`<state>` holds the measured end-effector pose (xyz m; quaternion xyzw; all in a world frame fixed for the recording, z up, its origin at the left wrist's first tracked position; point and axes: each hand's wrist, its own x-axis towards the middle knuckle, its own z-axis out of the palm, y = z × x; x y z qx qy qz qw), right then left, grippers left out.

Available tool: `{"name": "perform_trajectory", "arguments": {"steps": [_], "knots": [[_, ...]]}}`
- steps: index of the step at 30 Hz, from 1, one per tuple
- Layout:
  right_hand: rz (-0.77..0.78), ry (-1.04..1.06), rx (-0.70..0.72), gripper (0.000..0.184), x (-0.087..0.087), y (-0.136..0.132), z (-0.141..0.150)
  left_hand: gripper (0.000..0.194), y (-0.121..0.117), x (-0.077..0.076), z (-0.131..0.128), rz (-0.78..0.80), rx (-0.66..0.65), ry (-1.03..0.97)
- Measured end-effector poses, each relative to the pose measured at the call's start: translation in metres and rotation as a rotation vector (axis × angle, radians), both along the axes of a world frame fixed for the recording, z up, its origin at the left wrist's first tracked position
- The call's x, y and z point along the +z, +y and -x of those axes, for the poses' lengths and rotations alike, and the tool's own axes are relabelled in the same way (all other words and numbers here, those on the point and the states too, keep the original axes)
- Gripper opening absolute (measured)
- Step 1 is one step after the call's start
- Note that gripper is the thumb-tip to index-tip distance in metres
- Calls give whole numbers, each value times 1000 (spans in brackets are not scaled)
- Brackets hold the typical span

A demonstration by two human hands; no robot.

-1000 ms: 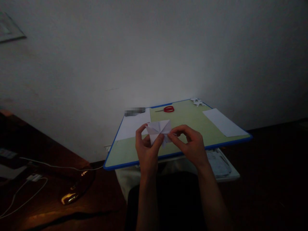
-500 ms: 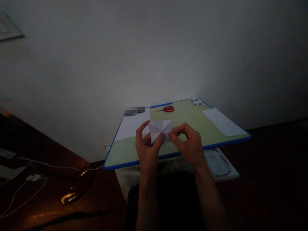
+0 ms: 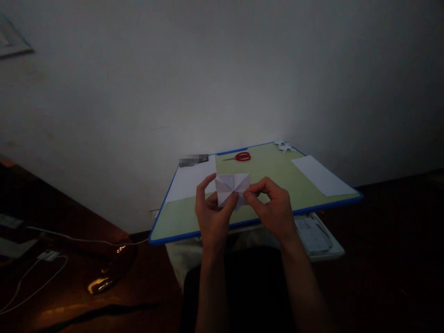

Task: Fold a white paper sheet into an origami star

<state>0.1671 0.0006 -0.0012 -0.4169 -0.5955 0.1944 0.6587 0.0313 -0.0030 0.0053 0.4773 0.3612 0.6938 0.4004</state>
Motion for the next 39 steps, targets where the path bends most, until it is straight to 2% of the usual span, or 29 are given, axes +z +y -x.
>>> {"name": "perform_trajectory", "arguments": {"steps": [7, 11, 14, 19, 22, 26, 29, 34, 39], "knots": [[1, -5, 41, 11, -1, -1, 1, 68, 0, -3, 1, -2, 53, -20], [56, 132, 151, 22, -3, 0, 3, 64, 1, -5, 5, -13, 80, -35], [95, 167, 173, 32, -6, 0, 2, 66, 1, -4, 9, 5, 56, -33], [101, 120, 169, 29, -7, 1, -3, 73, -1, 1, 11, 40, -38, 23], [108, 107, 232, 28, -5, 1, -5, 73, -2, 1, 11, 49, -25, 5], [135, 120, 293, 43, -6, 3, -8, 72, -2, 0, 12, 52, 12, -2], [156, 90, 293, 34, -9, 5, -9, 73, -2, -2, 15, 32, 38, -4], [118, 194, 305, 32, -10, 5, -11, 76, -1, -3, 16, -23, 77, -42], [59, 30, 249, 14, -9, 5, -12, 77, -2, -1, 11, -35, 54, -75]]}}
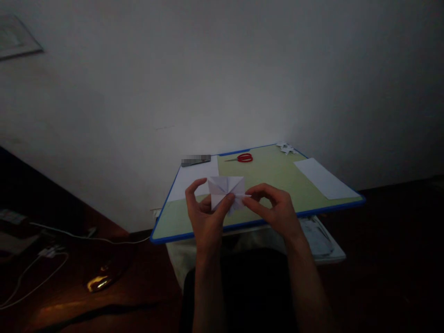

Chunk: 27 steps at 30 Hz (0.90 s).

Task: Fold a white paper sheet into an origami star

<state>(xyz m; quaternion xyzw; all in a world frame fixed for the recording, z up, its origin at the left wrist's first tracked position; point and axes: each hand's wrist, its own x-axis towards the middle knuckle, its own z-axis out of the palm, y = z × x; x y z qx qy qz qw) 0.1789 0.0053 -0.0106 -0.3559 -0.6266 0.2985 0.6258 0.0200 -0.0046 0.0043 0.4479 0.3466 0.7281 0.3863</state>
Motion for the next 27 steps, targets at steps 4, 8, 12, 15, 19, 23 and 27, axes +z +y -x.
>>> {"name": "perform_trajectory", "arguments": {"steps": [4, 8, 12, 15, 19, 23, 27], "knots": [[-25, 19, -1, 11, -3, 3, 1, 76, -1, 1, -2, 6, -19, 17], [-22, 18, 4, 10, -4, 3, 2, 76, -1, -1, -2, 5, -18, 24], [-65, -30, -57, 9, -1, 1, 3, 84, 4, -5, -2, 31, -36, -6], [-97, -45, -117, 8, 1, 1, 6, 88, 8, -7, -4, 67, -87, -68], [-92, -33, -98, 11, 2, 3, 9, 70, 13, -6, -8, 97, -65, -166], [-44, -101, 7, 11, 1, 4, 7, 53, 16, -6, -8, 85, -11, -195], [-53, -77, -78, 15, -1, 6, 1, 45, 16, -10, 0, 110, -76, -51]]}}
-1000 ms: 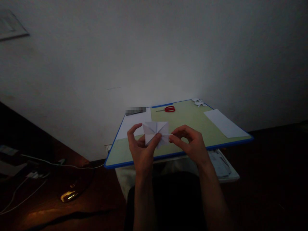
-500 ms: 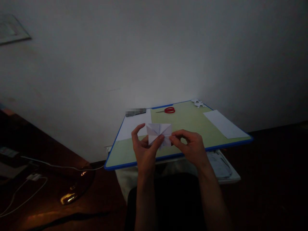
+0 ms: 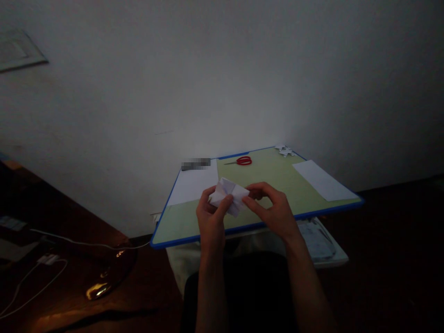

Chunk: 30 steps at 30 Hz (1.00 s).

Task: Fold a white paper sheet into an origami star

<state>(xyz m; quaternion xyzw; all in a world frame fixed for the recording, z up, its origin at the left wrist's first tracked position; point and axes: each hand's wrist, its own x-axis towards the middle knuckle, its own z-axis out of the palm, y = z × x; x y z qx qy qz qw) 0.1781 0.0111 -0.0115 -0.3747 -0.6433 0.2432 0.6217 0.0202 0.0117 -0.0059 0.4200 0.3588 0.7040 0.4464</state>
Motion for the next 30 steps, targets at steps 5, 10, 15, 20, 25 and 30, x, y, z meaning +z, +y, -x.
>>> {"name": "perform_trajectory", "arguments": {"steps": [5, 10, 15, 20, 25, 30], "knots": [[-18, 49, 42, 41, 0, 0, -3, 38, -4, 4, 6, 7, -108, 254], [-34, 22, 96, 27, -1, 4, -3, 40, -9, 10, 5, 9, -267, 354], [-21, 74, 100, 11, -5, 7, -6, 71, -9, 9, 2, 42, -200, 293], [41, 114, 107, 12, -6, 7, -6, 88, -6, 7, -3, 31, -130, 138], [-89, 29, 12, 12, -1, 4, -6, 83, -4, 4, -4, 36, -67, 63], [-194, -90, -175, 3, 2, 1, -9, 75, -4, 3, -1, 54, -64, 80]]}}
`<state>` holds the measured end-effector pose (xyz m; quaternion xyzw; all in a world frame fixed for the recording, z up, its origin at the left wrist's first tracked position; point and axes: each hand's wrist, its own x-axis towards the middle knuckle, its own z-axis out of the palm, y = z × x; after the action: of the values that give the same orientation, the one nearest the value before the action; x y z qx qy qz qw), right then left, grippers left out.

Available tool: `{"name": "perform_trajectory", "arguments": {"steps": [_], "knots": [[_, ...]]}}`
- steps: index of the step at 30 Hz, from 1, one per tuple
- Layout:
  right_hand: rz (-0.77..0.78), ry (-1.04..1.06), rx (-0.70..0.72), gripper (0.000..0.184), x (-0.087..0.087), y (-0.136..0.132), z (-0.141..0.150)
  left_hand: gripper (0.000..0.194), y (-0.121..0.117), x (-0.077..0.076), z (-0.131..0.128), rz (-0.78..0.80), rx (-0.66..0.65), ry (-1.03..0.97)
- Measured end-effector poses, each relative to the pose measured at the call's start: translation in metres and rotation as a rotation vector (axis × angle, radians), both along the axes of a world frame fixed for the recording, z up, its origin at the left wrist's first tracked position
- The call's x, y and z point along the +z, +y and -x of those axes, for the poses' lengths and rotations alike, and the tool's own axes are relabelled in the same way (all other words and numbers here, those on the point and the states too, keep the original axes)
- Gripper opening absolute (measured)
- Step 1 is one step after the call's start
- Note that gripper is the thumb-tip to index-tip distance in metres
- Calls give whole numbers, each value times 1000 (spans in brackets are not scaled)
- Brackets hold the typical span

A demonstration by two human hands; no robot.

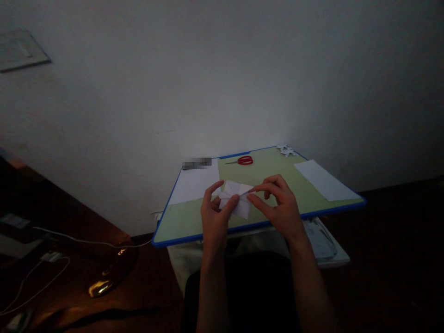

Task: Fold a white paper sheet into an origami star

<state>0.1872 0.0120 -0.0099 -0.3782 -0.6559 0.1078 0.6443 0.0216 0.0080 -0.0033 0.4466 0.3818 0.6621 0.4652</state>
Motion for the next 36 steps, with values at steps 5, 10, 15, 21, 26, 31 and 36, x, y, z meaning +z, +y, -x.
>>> {"name": "perform_trajectory", "arguments": {"steps": [5, 10, 15, 21, 26, 31, 36], "knots": [[-10, -80, 64, 3, 4, -5, -2, 73, 0, -1, 0, 30, 22, 10], [-13, -153, 138, 4, 4, -7, -5, 56, 3, -5, 0, 31, 60, 42], [8, -217, 167, 24, -1, -5, -9, 34, 3, -3, 2, 8, 48, 133], [-9, -227, 162, 30, -6, -1, -12, 27, 1, -3, 5, -1, -19, 154], [3, -220, 177, 29, -7, -1, -15, 31, 0, -3, 5, 10, -113, 145], [24, -235, 186, 20, -7, -3, -16, 33, -1, -3, 6, -6, -105, 211], [46, -282, 180, 8, -9, -1, -17, 37, 0, -4, 9, -6, -125, 261]]}}
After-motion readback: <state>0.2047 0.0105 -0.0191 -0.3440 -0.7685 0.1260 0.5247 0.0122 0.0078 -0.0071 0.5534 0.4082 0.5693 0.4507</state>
